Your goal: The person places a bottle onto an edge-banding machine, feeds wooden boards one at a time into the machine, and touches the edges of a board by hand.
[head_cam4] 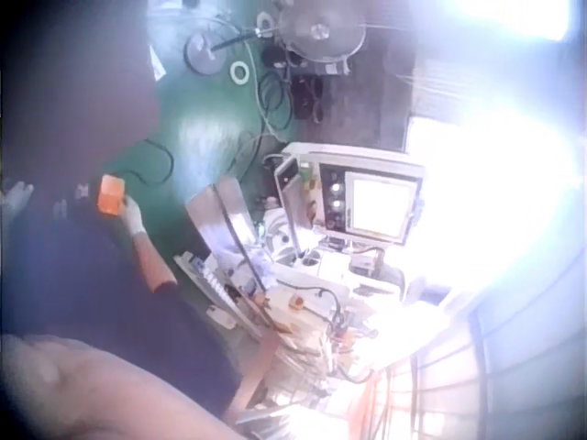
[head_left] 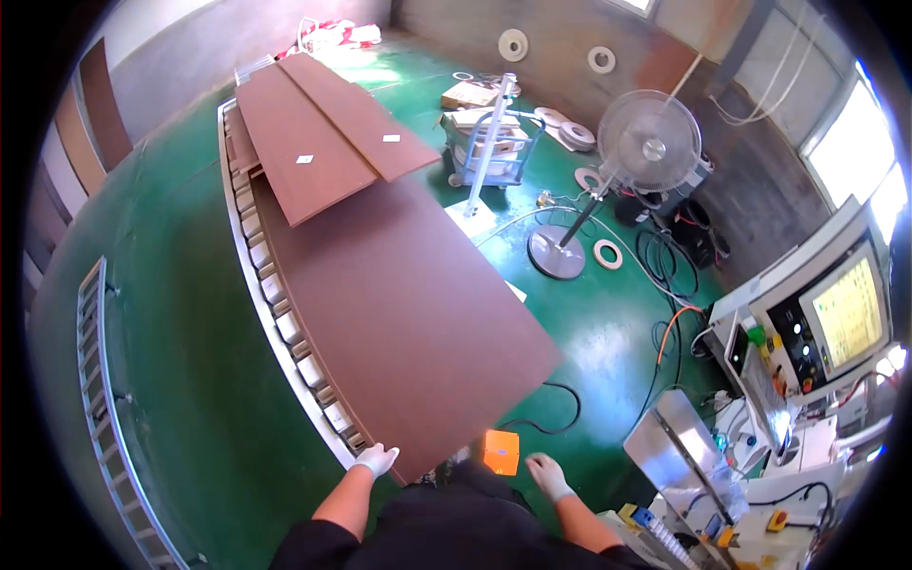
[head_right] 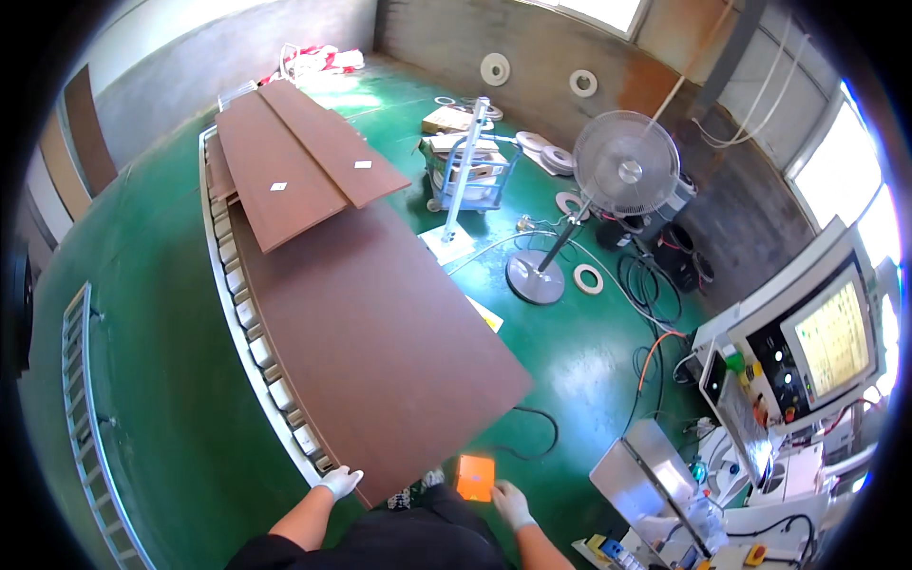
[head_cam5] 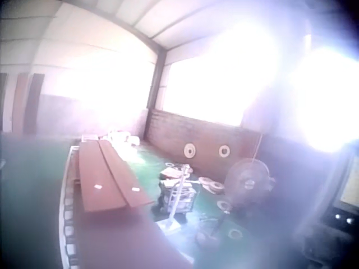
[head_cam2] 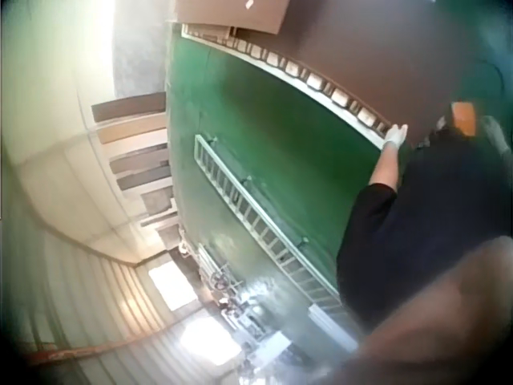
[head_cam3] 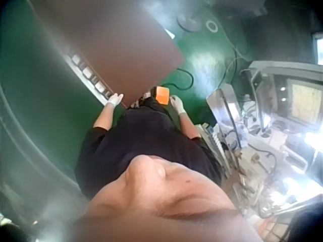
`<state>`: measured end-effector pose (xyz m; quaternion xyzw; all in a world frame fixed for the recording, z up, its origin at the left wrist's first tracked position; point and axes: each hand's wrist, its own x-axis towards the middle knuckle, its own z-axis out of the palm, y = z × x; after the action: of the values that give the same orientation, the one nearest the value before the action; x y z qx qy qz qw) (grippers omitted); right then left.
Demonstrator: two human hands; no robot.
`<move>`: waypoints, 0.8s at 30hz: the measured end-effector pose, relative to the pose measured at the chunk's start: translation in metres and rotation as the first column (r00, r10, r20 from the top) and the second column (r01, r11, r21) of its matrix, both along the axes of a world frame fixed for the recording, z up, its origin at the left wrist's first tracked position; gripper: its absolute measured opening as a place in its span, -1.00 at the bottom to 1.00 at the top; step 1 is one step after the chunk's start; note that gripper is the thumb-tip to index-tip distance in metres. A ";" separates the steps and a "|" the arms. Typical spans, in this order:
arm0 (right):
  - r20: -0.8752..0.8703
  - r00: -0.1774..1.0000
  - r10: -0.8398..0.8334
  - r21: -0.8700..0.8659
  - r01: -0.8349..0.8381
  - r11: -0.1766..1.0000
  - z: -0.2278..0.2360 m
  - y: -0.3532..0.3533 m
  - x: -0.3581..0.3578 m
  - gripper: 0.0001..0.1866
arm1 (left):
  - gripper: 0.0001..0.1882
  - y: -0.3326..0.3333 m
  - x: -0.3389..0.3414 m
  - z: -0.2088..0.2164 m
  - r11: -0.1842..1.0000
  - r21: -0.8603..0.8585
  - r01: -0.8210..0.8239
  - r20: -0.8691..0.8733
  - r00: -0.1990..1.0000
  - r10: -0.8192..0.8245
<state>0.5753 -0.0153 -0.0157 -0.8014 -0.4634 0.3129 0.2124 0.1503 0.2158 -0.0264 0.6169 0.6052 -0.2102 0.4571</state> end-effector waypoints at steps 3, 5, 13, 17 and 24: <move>-0.132 0.985 0.109 -0.094 -0.122 0.988 0.023 0.143 -0.004 -0.63 | -0.33 -0.001 -0.035 0.002 0.984 -0.055 -0.169 0.240 0.954 0.177; -0.533 0.845 -0.036 -0.148 -0.051 0.988 0.007 0.226 -0.007 -0.66 | -0.47 -0.028 -0.077 -0.013 0.905 0.231 -0.357 0.309 0.909 0.280; -0.888 0.287 -0.358 -0.348 0.087 0.934 0.025 0.572 -0.040 -0.64 | -0.51 -0.083 -0.152 0.043 0.585 0.210 -0.783 0.026 0.603 0.798; -0.956 0.289 -0.052 -0.006 0.158 0.987 -0.017 0.752 -0.026 -0.61 | -0.49 -0.022 -0.116 0.103 0.649 0.079 -0.757 -0.067 0.645 0.761; -0.652 0.758 -0.007 0.211 0.190 0.959 -0.019 0.955 -0.087 -0.45 | -0.47 0.038 -0.114 0.141 0.664 0.018 -0.747 -0.161 0.653 0.740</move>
<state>0.4884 0.9398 -0.0350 -0.6325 -0.3562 0.4929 0.4796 0.0365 0.2537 0.1148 0.2854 0.8327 -0.0671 0.4698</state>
